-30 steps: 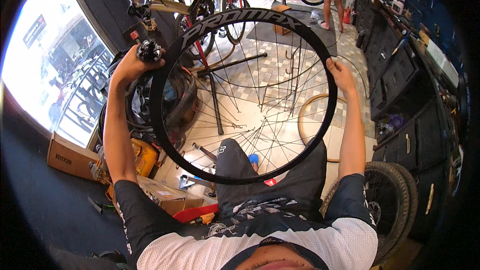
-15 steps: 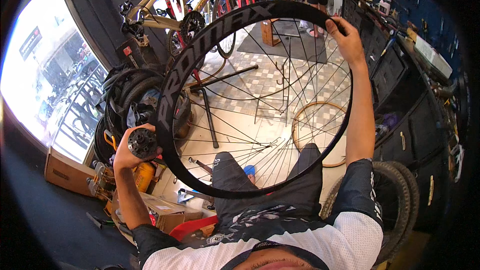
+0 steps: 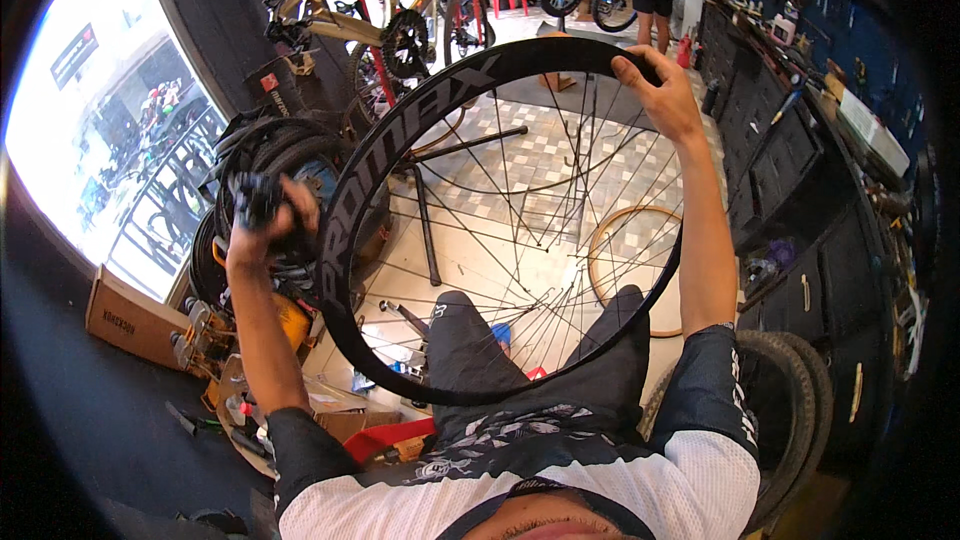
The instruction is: The person assembles a bicycle wheel by attaching a disc brake rotor to the hub and threading spokes through the rim. The person works on the wheel while sitting on the floor in a bicycle repair shop.
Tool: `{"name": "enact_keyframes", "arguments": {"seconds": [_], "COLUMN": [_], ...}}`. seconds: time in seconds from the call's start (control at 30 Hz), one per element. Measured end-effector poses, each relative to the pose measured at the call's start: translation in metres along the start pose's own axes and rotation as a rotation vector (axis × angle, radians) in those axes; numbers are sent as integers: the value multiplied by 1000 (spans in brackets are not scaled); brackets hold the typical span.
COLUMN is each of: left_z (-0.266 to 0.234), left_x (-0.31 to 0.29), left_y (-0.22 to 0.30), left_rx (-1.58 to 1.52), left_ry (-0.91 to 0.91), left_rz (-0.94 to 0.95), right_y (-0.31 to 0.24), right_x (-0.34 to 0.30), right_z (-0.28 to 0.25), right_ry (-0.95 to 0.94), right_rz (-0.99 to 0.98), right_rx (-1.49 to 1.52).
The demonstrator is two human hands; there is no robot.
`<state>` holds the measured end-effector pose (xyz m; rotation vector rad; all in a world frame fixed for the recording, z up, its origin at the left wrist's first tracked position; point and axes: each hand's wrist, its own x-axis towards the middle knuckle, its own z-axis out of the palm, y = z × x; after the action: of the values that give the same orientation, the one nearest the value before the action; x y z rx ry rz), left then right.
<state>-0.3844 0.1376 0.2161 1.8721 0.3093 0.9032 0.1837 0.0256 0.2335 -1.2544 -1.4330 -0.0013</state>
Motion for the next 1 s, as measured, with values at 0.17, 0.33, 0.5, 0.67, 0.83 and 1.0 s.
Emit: {"name": "enact_keyframes", "arguments": {"seconds": [0.17,0.33,0.5,0.67,0.83,1.0], "left_z": [46,50,73,115,116,137], "left_x": [93,143,182,219,208,190], "left_y": [13,11,-2,-29,-64,-54], "left_rx": [-232,-480,-359,131,-639,-685], "left_ry": [463,359,165,157,-113,-56], "left_rz": [-169,-172,-198,-225,-165,13], "right_y": [10,7,24,24,26,-18], "right_x": [0,-3,-7,-10,-15,-36], "right_z": [12,16,9,12,11,32], "right_ry": [42,35,20,0,105,432], "right_rz": [79,79,87,79,-24,-274], "right_rx": [-65,-32,37,3,-127,-358]}}
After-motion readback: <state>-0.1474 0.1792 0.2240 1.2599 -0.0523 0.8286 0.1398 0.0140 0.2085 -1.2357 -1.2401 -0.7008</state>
